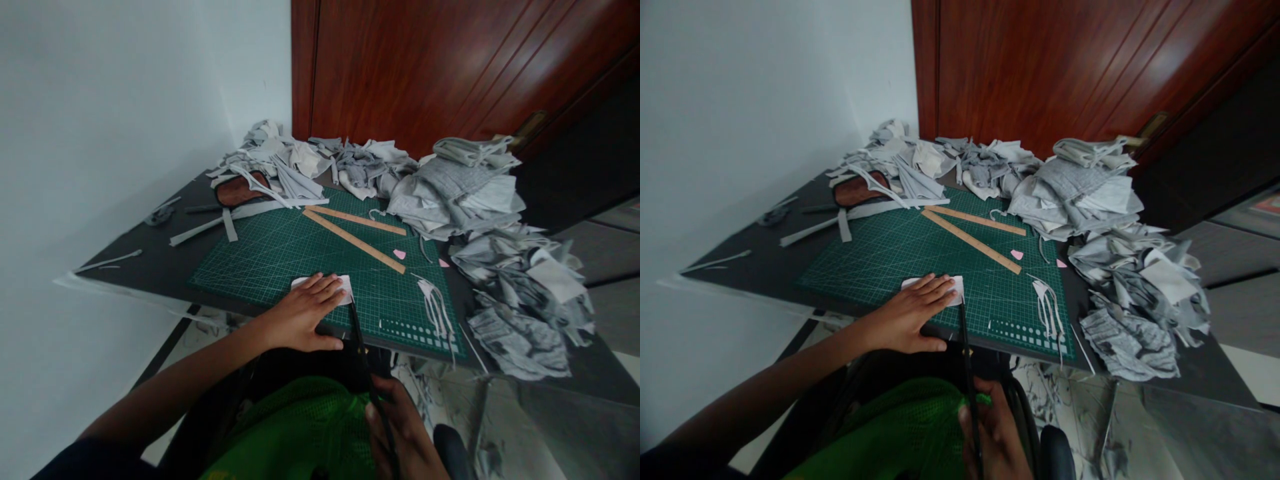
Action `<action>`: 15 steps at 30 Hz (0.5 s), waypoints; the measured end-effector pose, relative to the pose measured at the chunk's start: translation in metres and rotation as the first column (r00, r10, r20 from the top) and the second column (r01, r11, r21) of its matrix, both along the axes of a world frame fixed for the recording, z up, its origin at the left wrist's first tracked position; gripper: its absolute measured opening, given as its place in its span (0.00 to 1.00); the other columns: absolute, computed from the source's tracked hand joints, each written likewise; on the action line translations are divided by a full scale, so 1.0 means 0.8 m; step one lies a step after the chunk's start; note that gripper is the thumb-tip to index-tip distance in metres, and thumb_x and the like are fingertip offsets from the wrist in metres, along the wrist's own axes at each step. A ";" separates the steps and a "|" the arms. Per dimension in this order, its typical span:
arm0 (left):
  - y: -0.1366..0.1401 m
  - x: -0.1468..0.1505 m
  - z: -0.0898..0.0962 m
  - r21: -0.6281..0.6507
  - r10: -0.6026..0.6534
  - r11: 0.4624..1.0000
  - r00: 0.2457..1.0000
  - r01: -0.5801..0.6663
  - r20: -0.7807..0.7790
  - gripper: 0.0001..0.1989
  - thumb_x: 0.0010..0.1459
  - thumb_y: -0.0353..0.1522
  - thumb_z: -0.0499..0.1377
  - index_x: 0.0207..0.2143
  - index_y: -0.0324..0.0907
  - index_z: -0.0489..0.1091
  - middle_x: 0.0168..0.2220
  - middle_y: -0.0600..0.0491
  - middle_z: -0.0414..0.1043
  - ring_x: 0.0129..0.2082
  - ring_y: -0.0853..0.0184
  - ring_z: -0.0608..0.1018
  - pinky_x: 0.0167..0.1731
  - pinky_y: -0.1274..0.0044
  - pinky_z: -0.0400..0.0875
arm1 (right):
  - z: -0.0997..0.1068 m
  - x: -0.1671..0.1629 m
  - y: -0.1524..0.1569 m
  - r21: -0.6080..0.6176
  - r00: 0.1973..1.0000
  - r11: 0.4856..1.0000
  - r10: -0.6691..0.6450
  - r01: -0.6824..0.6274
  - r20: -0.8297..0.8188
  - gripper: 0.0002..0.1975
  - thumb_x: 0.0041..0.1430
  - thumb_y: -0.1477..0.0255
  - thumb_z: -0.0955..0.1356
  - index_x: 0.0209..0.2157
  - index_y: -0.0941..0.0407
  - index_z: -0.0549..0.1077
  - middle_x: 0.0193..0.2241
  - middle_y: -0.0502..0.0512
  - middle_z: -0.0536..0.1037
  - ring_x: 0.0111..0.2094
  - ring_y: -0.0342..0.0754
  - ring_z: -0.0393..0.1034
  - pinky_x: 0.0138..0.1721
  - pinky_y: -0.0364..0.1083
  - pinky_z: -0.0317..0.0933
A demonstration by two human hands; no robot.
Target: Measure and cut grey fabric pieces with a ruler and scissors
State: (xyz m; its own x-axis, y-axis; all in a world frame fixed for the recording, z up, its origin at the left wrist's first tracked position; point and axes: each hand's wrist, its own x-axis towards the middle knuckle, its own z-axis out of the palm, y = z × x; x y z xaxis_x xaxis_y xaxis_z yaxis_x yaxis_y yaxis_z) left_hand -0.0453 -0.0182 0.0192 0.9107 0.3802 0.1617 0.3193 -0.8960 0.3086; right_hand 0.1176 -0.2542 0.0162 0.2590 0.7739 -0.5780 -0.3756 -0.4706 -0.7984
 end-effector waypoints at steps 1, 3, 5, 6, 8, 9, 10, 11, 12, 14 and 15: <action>0.000 0.000 0.000 -0.002 0.004 1.000 1.000 -0.004 -0.008 0.50 0.61 0.62 0.55 0.73 0.38 0.52 0.74 0.38 0.51 0.75 0.49 0.53 0.73 0.58 0.44 | 0.001 0.002 0.000 -0.008 1.000 1.000 -0.004 0.003 -0.015 0.33 0.50 0.44 0.77 0.49 0.49 0.69 0.20 0.40 0.69 0.14 0.36 0.55 0.17 0.37 0.46; 0.000 0.000 0.000 -0.011 0.012 1.000 1.000 -0.012 -0.018 0.52 0.62 0.62 0.54 0.73 0.35 0.48 0.74 0.36 0.49 0.75 0.49 0.53 0.73 0.59 0.44 | 0.002 0.007 0.001 -0.015 0.999 1.000 -0.002 0.002 -0.046 0.33 0.50 0.46 0.78 0.48 0.50 0.69 0.19 0.38 0.66 0.13 0.34 0.52 0.16 0.36 0.43; 0.001 0.000 0.000 -0.026 0.013 1.000 1.000 -0.013 -0.024 0.53 0.61 0.62 0.55 0.74 0.35 0.46 0.74 0.35 0.48 0.75 0.49 0.52 0.73 0.59 0.44 | 0.003 0.012 0.002 -0.015 0.997 1.000 0.008 -0.009 -0.075 0.32 0.51 0.46 0.77 0.48 0.50 0.69 0.19 0.37 0.64 0.13 0.34 0.50 0.15 0.35 0.43; 0.001 0.000 0.001 -0.032 0.011 0.999 1.000 -0.012 -0.028 0.54 0.61 0.62 0.55 0.74 0.34 0.46 0.75 0.35 0.48 0.75 0.49 0.51 0.73 0.59 0.44 | 0.003 0.014 0.004 -0.009 0.996 1.000 0.013 -0.014 -0.083 0.31 0.51 0.46 0.77 0.48 0.50 0.69 0.19 0.37 0.63 0.13 0.33 0.50 0.15 0.35 0.43; 0.001 0.000 0.001 -0.038 0.005 0.999 0.999 -0.006 -0.037 0.55 0.60 0.63 0.56 0.74 0.35 0.46 0.75 0.36 0.47 0.75 0.49 0.51 0.73 0.60 0.43 | 0.003 0.017 0.008 0.014 0.996 0.999 0.034 -0.033 -0.082 0.30 0.53 0.46 0.76 0.48 0.50 0.68 0.19 0.37 0.63 0.13 0.33 0.49 0.15 0.34 0.45; 0.002 0.000 0.000 -0.039 0.002 0.999 0.999 -0.004 -0.038 0.55 0.59 0.63 0.56 0.74 0.35 0.46 0.75 0.36 0.47 0.75 0.49 0.51 0.73 0.60 0.43 | 0.003 0.017 0.011 0.030 0.996 0.998 0.048 -0.046 -0.073 0.30 0.54 0.46 0.75 0.49 0.50 0.68 0.19 0.37 0.63 0.13 0.33 0.49 0.14 0.34 0.46; 0.002 0.000 -0.001 -0.038 0.000 0.999 0.999 -0.001 -0.035 0.56 0.59 0.63 0.56 0.74 0.35 0.46 0.75 0.36 0.47 0.75 0.49 0.51 0.73 0.59 0.43 | 0.003 0.017 0.015 0.050 0.996 0.997 0.065 -0.062 -0.057 0.30 0.55 0.45 0.75 0.49 0.51 0.67 0.20 0.37 0.64 0.13 0.34 0.49 0.13 0.34 0.46; 0.002 0.000 -0.002 -0.036 -0.002 0.999 1.000 0.001 -0.029 0.56 0.59 0.64 0.56 0.74 0.36 0.45 0.75 0.36 0.47 0.75 0.48 0.51 0.73 0.59 0.43 | 0.003 0.017 0.019 0.067 0.996 0.995 0.081 -0.079 -0.038 0.30 0.56 0.45 0.74 0.49 0.51 0.67 0.21 0.38 0.65 0.13 0.34 0.50 0.13 0.34 0.47; 0.002 0.000 -0.003 -0.033 -0.005 0.999 1.000 0.004 -0.021 0.57 0.58 0.64 0.56 0.75 0.36 0.44 0.75 0.36 0.47 0.75 0.48 0.51 0.73 0.59 0.43 | 0.003 0.016 0.023 0.076 0.995 0.993 0.096 -0.094 -0.016 0.30 0.57 0.45 0.74 0.49 0.51 0.67 0.21 0.38 0.66 0.13 0.34 0.50 0.12 0.34 0.48; 0.002 -0.001 -0.005 -0.023 -0.005 1.000 1.000 0.005 -0.006 0.58 0.58 0.64 0.56 0.75 0.36 0.42 0.75 0.36 0.47 0.75 0.48 0.52 0.73 0.59 0.44 | 0.005 0.015 0.032 0.084 0.994 0.991 0.104 -0.106 0.022 0.30 0.58 0.46 0.73 0.49 0.52 0.66 0.23 0.39 0.68 0.13 0.34 0.51 0.12 0.34 0.50; 0.002 -0.001 -0.006 -0.019 -0.005 1.000 1.000 0.006 0.002 0.58 0.58 0.64 0.57 0.75 0.36 0.42 0.75 0.35 0.47 0.75 0.48 0.52 0.73 0.59 0.44 | 0.005 0.015 0.035 0.085 0.994 0.991 0.102 -0.104 0.035 0.30 0.58 0.46 0.73 0.49 0.52 0.66 0.23 0.40 0.68 0.13 0.34 0.52 0.12 0.34 0.51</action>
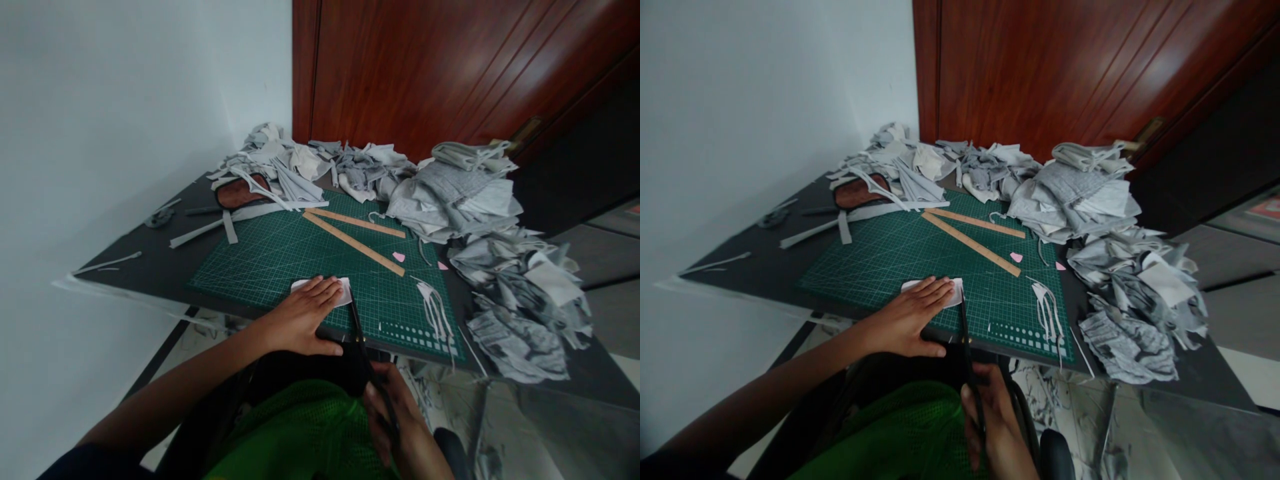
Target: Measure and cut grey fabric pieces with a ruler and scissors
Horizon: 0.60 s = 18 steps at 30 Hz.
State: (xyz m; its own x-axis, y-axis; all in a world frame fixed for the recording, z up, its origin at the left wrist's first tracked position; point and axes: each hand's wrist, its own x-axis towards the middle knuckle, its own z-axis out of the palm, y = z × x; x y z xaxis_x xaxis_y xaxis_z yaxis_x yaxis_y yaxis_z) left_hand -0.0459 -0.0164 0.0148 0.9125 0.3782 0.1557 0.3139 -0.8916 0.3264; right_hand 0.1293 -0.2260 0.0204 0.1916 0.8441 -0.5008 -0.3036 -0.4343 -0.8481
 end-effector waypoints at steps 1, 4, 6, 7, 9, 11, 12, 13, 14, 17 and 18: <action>0.000 0.000 0.000 0.002 0.001 1.000 1.000 -0.001 0.007 0.58 0.58 0.64 0.57 0.75 0.36 0.42 0.75 0.35 0.47 0.75 0.48 0.52 0.73 0.59 0.44 | 0.001 0.000 0.003 0.001 1.000 1.000 -0.003 0.003 0.007 0.30 0.58 0.46 0.73 0.49 0.52 0.66 0.23 0.39 0.68 0.13 0.34 0.52 0.12 0.34 0.51; 0.000 0.000 0.001 0.001 0.002 1.000 1.000 -0.002 0.010 0.59 0.57 0.65 0.56 0.75 0.35 0.42 0.74 0.34 0.47 0.75 0.48 0.53 0.72 0.58 0.45 | 0.003 0.000 0.009 0.007 1.000 1.000 0.001 -0.001 0.005 0.31 0.57 0.46 0.74 0.49 0.53 0.66 0.20 0.38 0.66 0.13 0.34 0.51 0.12 0.34 0.51; 0.000 0.000 0.001 -0.003 0.001 1.000 1.000 -0.001 -0.004 0.59 0.57 0.65 0.56 0.75 0.34 0.43 0.74 0.34 0.47 0.75 0.48 0.52 0.73 0.58 0.45 | 0.004 0.000 0.009 0.008 1.000 1.000 0.012 -0.012 0.008 0.31 0.57 0.46 0.74 0.49 0.53 0.66 0.20 0.37 0.65 0.13 0.35 0.51 0.12 0.34 0.52; 0.000 0.000 0.001 -0.004 0.001 1.000 1.000 -0.001 -0.007 0.60 0.57 0.65 0.56 0.75 0.34 0.43 0.74 0.33 0.47 0.75 0.48 0.52 0.73 0.58 0.44 | 0.004 0.000 0.009 0.006 1.000 1.000 0.013 -0.013 0.009 0.31 0.57 0.46 0.74 0.50 0.53 0.66 0.20 0.38 0.66 0.13 0.35 0.51 0.12 0.34 0.52; 0.001 0.001 0.000 -0.006 0.002 1.000 1.000 -0.002 -0.002 0.60 0.56 0.65 0.56 0.75 0.34 0.42 0.74 0.34 0.47 0.75 0.48 0.52 0.73 0.58 0.44 | 0.003 0.000 0.007 -0.003 1.000 1.000 0.009 -0.009 0.005 0.31 0.57 0.46 0.74 0.50 0.52 0.65 0.21 0.38 0.68 0.13 0.35 0.53 0.12 0.35 0.53; 0.001 0.001 -0.002 -0.008 0.004 1.000 1.000 -0.004 0.009 0.61 0.55 0.66 0.57 0.75 0.35 0.41 0.74 0.34 0.47 0.75 0.48 0.52 0.73 0.58 0.44 | 0.002 0.000 0.005 -0.011 1.000 1.000 0.013 -0.013 -0.001 0.31 0.57 0.45 0.74 0.50 0.51 0.65 0.21 0.38 0.68 0.13 0.36 0.54 0.12 0.35 0.54; 0.001 0.001 -0.003 -0.008 0.005 1.000 1.000 -0.005 0.010 0.61 0.55 0.66 0.57 0.75 0.35 0.41 0.74 0.34 0.47 0.75 0.48 0.52 0.73 0.58 0.44 | 0.002 0.000 0.004 -0.012 1.000 1.000 0.023 -0.023 0.002 0.31 0.57 0.45 0.74 0.50 0.51 0.65 0.21 0.38 0.67 0.13 0.36 0.54 0.12 0.35 0.54; 0.001 0.001 -0.003 -0.009 0.005 1.000 1.000 -0.005 0.008 0.62 0.54 0.66 0.57 0.75 0.35 0.42 0.74 0.34 0.47 0.75 0.48 0.52 0.73 0.58 0.43 | 0.002 0.000 0.003 -0.014 0.999 0.999 0.035 -0.035 0.010 0.32 0.57 0.44 0.73 0.50 0.51 0.65 0.20 0.37 0.66 0.12 0.36 0.53 0.12 0.36 0.53; 0.001 0.000 -0.003 -0.011 0.005 1.000 1.000 -0.005 0.004 0.62 0.54 0.66 0.57 0.75 0.35 0.42 0.74 0.34 0.47 0.75 0.48 0.52 0.73 0.58 0.43 | 0.002 0.001 0.003 -0.020 0.999 0.999 0.048 -0.047 0.025 0.32 0.58 0.44 0.73 0.51 0.52 0.65 0.19 0.37 0.66 0.12 0.36 0.53 0.12 0.36 0.53; 0.001 0.000 -0.002 -0.020 0.001 1.000 1.000 -0.001 -0.004 0.62 0.53 0.67 0.57 0.75 0.35 0.43 0.74 0.34 0.47 0.75 0.48 0.52 0.73 0.58 0.42 | 0.004 0.002 0.002 -0.055 0.995 0.996 0.074 -0.071 0.067 0.34 0.58 0.42 0.71 0.53 0.53 0.65 0.17 0.37 0.65 0.12 0.37 0.52 0.12 0.36 0.52; 0.001 0.000 -0.001 -0.024 0.001 1.000 1.000 -0.001 -0.004 0.62 0.53 0.67 0.57 0.74 0.35 0.43 0.74 0.34 0.48 0.75 0.48 0.52 0.73 0.59 0.42 | 0.005 0.002 0.002 -0.064 0.994 0.995 0.077 -0.073 0.075 0.34 0.58 0.42 0.71 0.53 0.53 0.65 0.17 0.37 0.65 0.12 0.37 0.53 0.12 0.36 0.52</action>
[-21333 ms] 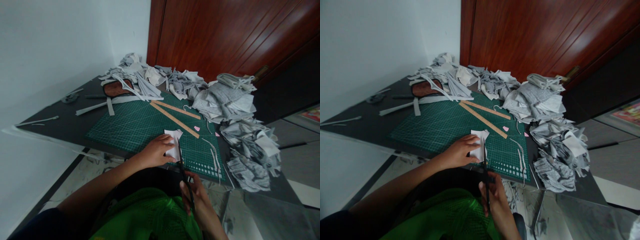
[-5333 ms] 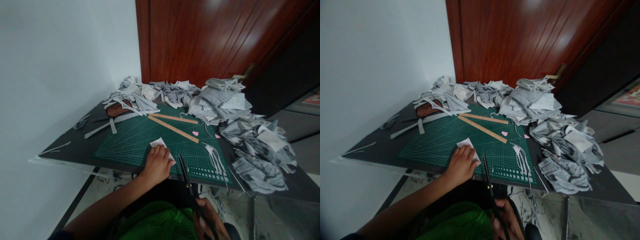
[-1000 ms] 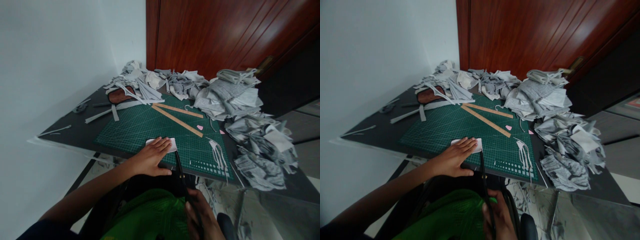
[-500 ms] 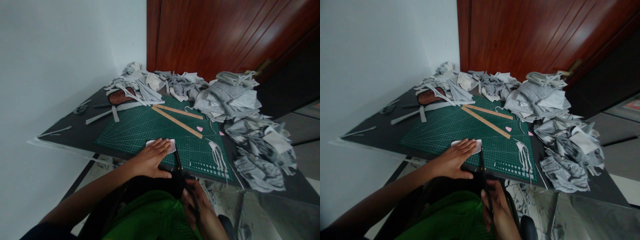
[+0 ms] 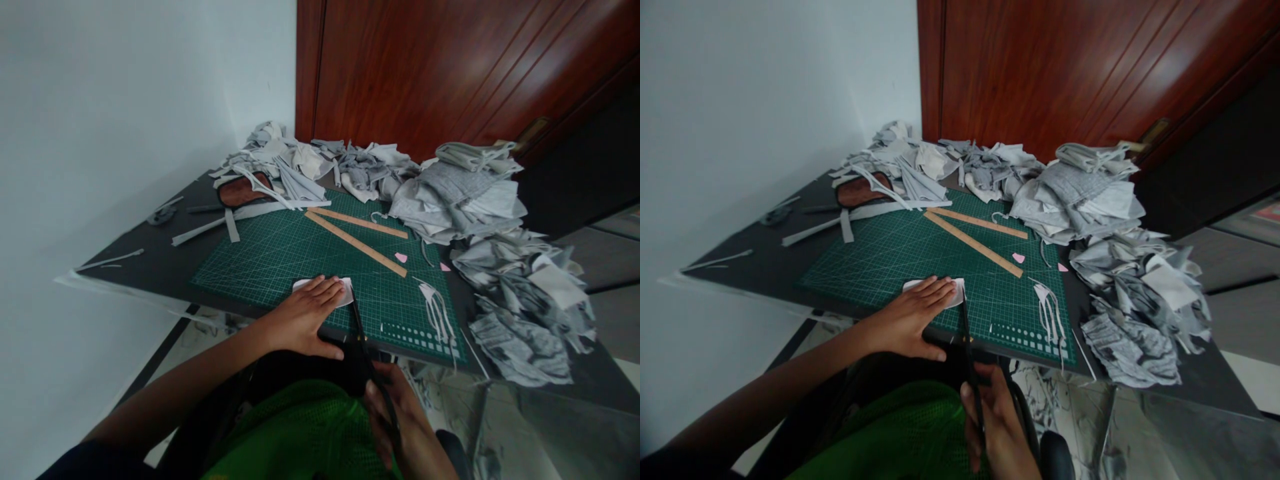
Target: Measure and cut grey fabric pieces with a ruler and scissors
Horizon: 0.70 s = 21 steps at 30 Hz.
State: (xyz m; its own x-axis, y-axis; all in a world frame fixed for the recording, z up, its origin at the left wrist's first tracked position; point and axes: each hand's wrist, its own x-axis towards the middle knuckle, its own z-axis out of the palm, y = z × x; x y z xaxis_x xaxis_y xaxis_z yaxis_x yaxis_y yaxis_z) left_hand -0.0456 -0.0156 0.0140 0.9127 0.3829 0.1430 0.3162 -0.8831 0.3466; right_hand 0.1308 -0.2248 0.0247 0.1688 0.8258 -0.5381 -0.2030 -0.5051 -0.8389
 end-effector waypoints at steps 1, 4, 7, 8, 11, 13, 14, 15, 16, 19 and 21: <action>0.000 0.000 0.001 -0.004 0.000 1.000 1.000 0.000 0.000 0.62 0.53 0.67 0.57 0.74 0.35 0.44 0.74 0.34 0.48 0.75 0.48 0.53 0.73 0.59 0.42 | 0.001 0.000 0.000 -0.004 1.000 1.000 0.000 0.000 0.005 0.35 0.58 0.41 0.71 0.53 0.54 0.66 0.17 0.38 0.66 0.12 0.37 0.53 0.12 0.37 0.53; -0.001 0.001 0.002 -0.009 0.005 1.000 1.000 -0.005 0.005 0.62 0.53 0.68 0.57 0.74 0.35 0.45 0.74 0.34 0.48 0.75 0.48 0.53 0.73 0.59 0.41 | 0.005 -0.001 0.000 -0.003 1.000 1.000 -0.003 0.003 0.022 0.35 0.58 0.42 0.71 0.53 0.54 0.66 0.18 0.39 0.68 0.13 0.37 0.55 0.13 0.37 0.52; -0.001 0.001 0.002 -0.010 0.008 1.000 1.000 -0.008 -0.002 0.62 0.53 0.68 0.56 0.74 0.33 0.46 0.74 0.33 0.47 0.75 0.48 0.53 0.73 0.59 0.41 | 0.006 -0.001 0.000 0.013 1.000 1.000 0.015 -0.015 0.025 0.34 0.59 0.42 0.70 0.54 0.54 0.66 0.16 0.39 0.67 0.12 0.37 0.53 0.13 0.37 0.51; -0.001 0.001 0.002 -0.009 0.008 1.000 1.000 -0.008 -0.007 0.62 0.53 0.68 0.56 0.74 0.33 0.46 0.74 0.33 0.47 0.75 0.48 0.53 0.73 0.59 0.41 | 0.006 -0.001 -0.001 0.015 1.000 1.000 0.017 -0.018 0.021 0.34 0.60 0.42 0.70 0.54 0.54 0.66 0.16 0.39 0.67 0.12 0.37 0.53 0.13 0.37 0.51; 0.000 0.002 0.001 -0.003 0.008 1.000 1.000 -0.008 -0.003 0.63 0.52 0.69 0.56 0.74 0.35 0.45 0.74 0.33 0.47 0.75 0.49 0.53 0.74 0.59 0.41 | 0.004 -0.001 -0.002 -0.004 1.000 1.000 0.002 -0.002 0.012 0.34 0.59 0.42 0.71 0.54 0.53 0.65 0.19 0.41 0.70 0.12 0.37 0.54 0.13 0.37 0.51; 0.000 0.002 0.001 0.000 0.005 1.000 1.000 -0.005 0.003 0.63 0.52 0.69 0.55 0.74 0.34 0.45 0.74 0.33 0.47 0.75 0.49 0.52 0.74 0.59 0.40 | 0.003 -0.002 -0.002 -0.020 1.000 1.000 -0.007 0.007 0.022 0.35 0.59 0.42 0.71 0.55 0.53 0.64 0.21 0.42 0.73 0.12 0.37 0.55 0.13 0.37 0.51; 0.000 0.002 0.001 0.000 0.003 1.000 1.000 -0.003 0.000 0.63 0.52 0.69 0.55 0.74 0.34 0.45 0.74 0.33 0.47 0.75 0.48 0.52 0.74 0.59 0.40 | 0.002 -0.002 -0.003 -0.021 1.000 1.000 -0.006 0.007 0.028 0.35 0.59 0.42 0.71 0.55 0.53 0.64 0.20 0.42 0.73 0.12 0.37 0.55 0.13 0.37 0.51; 0.000 0.002 0.001 -0.002 0.001 1.000 1.000 -0.001 -0.005 0.64 0.52 0.69 0.55 0.74 0.33 0.46 0.74 0.32 0.47 0.75 0.48 0.52 0.74 0.59 0.40 | 0.002 -0.002 -0.003 -0.018 0.999 1.000 -0.004 0.005 0.033 0.35 0.59 0.42 0.71 0.55 0.53 0.64 0.20 0.42 0.72 0.12 0.37 0.55 0.13 0.37 0.52; 0.000 0.002 0.002 -0.003 0.000 1.000 1.000 0.000 -0.013 0.64 0.52 0.70 0.54 0.74 0.32 0.46 0.74 0.32 0.46 0.75 0.48 0.52 0.74 0.59 0.40 | 0.002 -0.002 -0.003 -0.012 0.999 1.000 -0.004 0.004 0.037 0.35 0.59 0.42 0.71 0.54 0.53 0.65 0.19 0.41 0.71 0.12 0.37 0.55 0.13 0.37 0.52; -0.001 0.002 0.002 -0.006 0.006 1.000 0.999 -0.006 -0.032 0.64 0.52 0.70 0.55 0.73 0.31 0.47 0.74 0.32 0.45 0.75 0.48 0.51 0.74 0.60 0.38 | 0.002 -0.003 -0.005 0.013 0.999 1.000 -0.013 0.013 0.038 0.34 0.59 0.43 0.71 0.54 0.53 0.65 0.20 0.41 0.70 0.13 0.37 0.55 0.13 0.37 0.52; -0.001 0.002 0.003 -0.013 0.012 1.000 0.999 -0.013 -0.039 0.65 0.52 0.69 0.55 0.73 0.30 0.46 0.75 0.33 0.44 0.75 0.48 0.50 0.74 0.61 0.37 | 0.002 -0.003 -0.006 0.025 0.999 1.000 -0.017 0.016 0.032 0.34 0.59 0.43 0.71 0.54 0.53 0.65 0.22 0.41 0.70 0.13 0.36 0.54 0.14 0.37 0.52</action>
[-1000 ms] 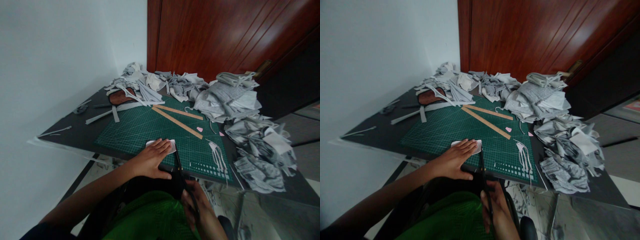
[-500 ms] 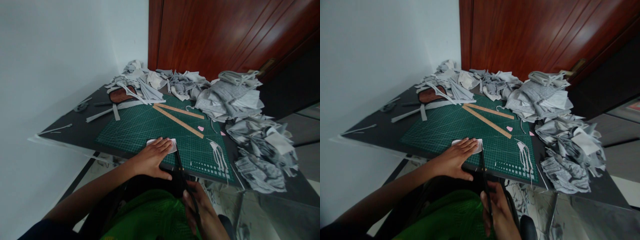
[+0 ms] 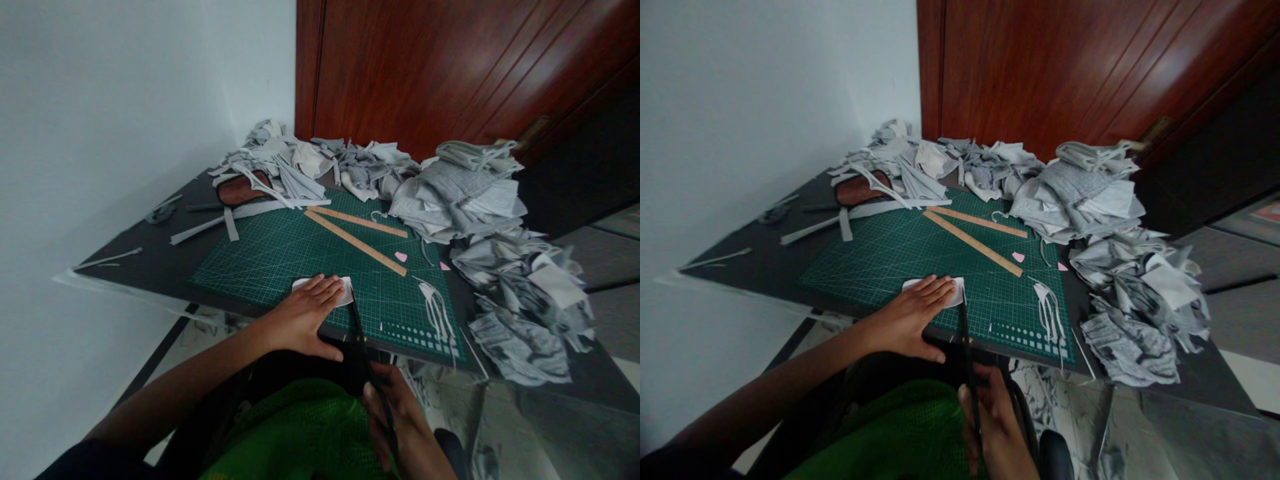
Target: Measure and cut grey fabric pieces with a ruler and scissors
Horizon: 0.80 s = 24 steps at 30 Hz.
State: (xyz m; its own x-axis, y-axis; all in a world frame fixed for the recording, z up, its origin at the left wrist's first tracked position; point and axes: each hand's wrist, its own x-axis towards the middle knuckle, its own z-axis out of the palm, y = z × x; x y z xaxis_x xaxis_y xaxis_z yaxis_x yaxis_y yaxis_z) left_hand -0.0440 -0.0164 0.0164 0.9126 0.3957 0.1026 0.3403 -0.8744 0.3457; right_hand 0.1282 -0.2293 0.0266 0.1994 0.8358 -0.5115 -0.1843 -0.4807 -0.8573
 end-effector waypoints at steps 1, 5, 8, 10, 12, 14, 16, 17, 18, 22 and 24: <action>0.000 0.000 0.000 -0.005 0.001 1.000 1.000 -0.001 -0.001 0.65 0.51 0.69 0.55 0.74 0.30 0.46 0.75 0.33 0.44 0.75 0.48 0.50 0.74 0.61 0.37 | 0.000 0.000 0.000 0.002 1.000 1.000 0.003 -0.003 -0.003 0.34 0.60 0.43 0.71 0.54 0.53 0.64 0.22 0.41 0.71 0.13 0.36 0.54 0.14 0.37 0.52; 0.000 0.000 0.001 -0.016 -0.002 1.000 1.000 0.002 0.003 0.65 0.51 0.70 0.55 0.74 0.32 0.45 0.75 0.33 0.45 0.75 0.48 0.51 0.74 0.60 0.38 | -0.004 0.001 -0.001 0.008 1.000 1.000 0.021 -0.021 0.002 0.33 0.61 0.44 0.70 0.55 0.53 0.64 0.23 0.43 0.72 0.13 0.36 0.55 0.13 0.37 0.50; 0.000 0.000 0.000 -0.011 -0.002 1.000 1.000 0.002 0.014 0.65 0.50 0.70 0.56 0.74 0.33 0.45 0.75 0.33 0.45 0.75 0.48 0.51 0.74 0.60 0.38 | -0.007 0.002 -0.002 0.024 0.999 0.999 0.035 -0.035 0.002 0.33 0.61 0.44 0.70 0.55 0.53 0.64 0.21 0.41 0.71 0.13 0.36 0.54 0.14 0.37 0.51; 0.000 0.001 -0.001 -0.009 -0.002 1.000 1.000 0.003 0.019 0.65 0.51 0.70 0.55 0.74 0.33 0.45 0.75 0.33 0.45 0.75 0.48 0.51 0.74 0.59 0.38 | -0.008 0.004 -0.002 0.029 0.999 0.998 0.048 -0.048 0.000 0.32 0.62 0.44 0.70 0.55 0.53 0.64 0.18 0.40 0.69 0.13 0.37 0.54 0.14 0.37 0.51; 0.000 0.001 -0.001 -0.012 -0.004 1.000 1.000 0.004 0.017 0.65 0.51 0.70 0.55 0.74 0.33 0.45 0.75 0.33 0.45 0.75 0.48 0.51 0.74 0.59 0.38 | -0.009 0.006 -0.003 0.034 0.998 0.997 0.068 -0.068 -0.003 0.32 0.63 0.44 0.70 0.56 0.53 0.64 0.17 0.39 0.68 0.14 0.38 0.56 0.15 0.37 0.52; 0.000 0.000 -0.001 -0.013 -0.003 1.000 1.000 0.003 0.009 0.65 0.51 0.70 0.56 0.74 0.32 0.46 0.75 0.33 0.45 0.75 0.48 0.51 0.74 0.59 0.38 | -0.009 0.008 -0.003 0.034 0.996 0.996 0.088 -0.087 -0.020 0.32 0.62 0.45 0.70 0.55 0.53 0.63 0.17 0.39 0.67 0.14 0.38 0.56 0.15 0.37 0.54; -0.001 0.000 -0.001 -0.008 0.005 1.000 1.000 -0.005 0.004 0.66 0.50 0.70 0.56 0.74 0.31 0.45 0.75 0.32 0.43 0.76 0.47 0.49 0.74 0.59 0.39 | -0.009 0.008 -0.003 0.025 0.996 0.998 0.065 -0.064 -0.056 0.32 0.61 0.45 0.72 0.54 0.52 0.64 0.18 0.38 0.67 0.13 0.36 0.55 0.14 0.37 0.54; -0.001 0.000 0.000 -0.004 0.011 1.000 1.000 -0.011 0.003 0.66 0.50 0.70 0.56 0.74 0.31 0.45 0.75 0.32 0.43 0.76 0.47 0.49 0.74 0.59 0.39 | -0.009 0.007 -0.002 0.021 0.996 0.999 0.038 -0.036 -0.079 0.31 0.60 0.45 0.72 0.53 0.52 0.64 0.19 0.38 0.66 0.13 0.35 0.53 0.13 0.36 0.53; -0.001 0.000 -0.001 0.000 0.016 1.000 1.000 -0.016 0.001 0.66 0.51 0.70 0.56 0.74 0.30 0.45 0.75 0.32 0.43 0.76 0.47 0.48 0.74 0.59 0.39 | -0.009 0.006 -0.002 0.019 0.995 1.000 0.005 -0.003 -0.102 0.31 0.59 0.45 0.73 0.51 0.52 0.65 0.20 0.37 0.66 0.12 0.34 0.52 0.12 0.35 0.52; -0.002 0.000 -0.003 0.017 0.024 1.000 1.000 -0.024 0.013 0.65 0.51 0.70 0.56 0.74 0.31 0.46 0.75 0.32 0.44 0.76 0.47 0.49 0.74 0.60 0.40 | -0.009 0.008 0.003 0.012 0.983 0.997 -0.071 0.074 -0.170 0.31 0.54 0.45 0.75 0.48 0.51 0.67 0.21 0.37 0.65 0.13 0.33 0.50 0.11 0.34 0.49; -0.002 0.000 -0.004 0.019 0.026 0.999 0.999 -0.027 0.026 0.66 0.50 0.70 0.56 0.74 0.31 0.46 0.75 0.32 0.44 0.75 0.47 0.50 0.74 0.60 0.40 | -0.008 0.011 0.008 0.004 0.979 0.996 -0.085 0.087 -0.187 0.31 0.53 0.44 0.75 0.46 0.51 0.67 0.21 0.38 0.66 0.13 0.34 0.51 0.11 0.34 0.47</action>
State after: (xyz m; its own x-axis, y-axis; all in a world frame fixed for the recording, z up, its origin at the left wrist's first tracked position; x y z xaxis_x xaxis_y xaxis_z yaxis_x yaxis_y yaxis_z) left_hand -0.0441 -0.0180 0.0134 0.8987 0.4175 0.1339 0.3547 -0.8718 0.3379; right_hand 0.1371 -0.2232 0.0205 0.1729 0.8262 -0.5361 -0.3818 -0.4455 -0.8098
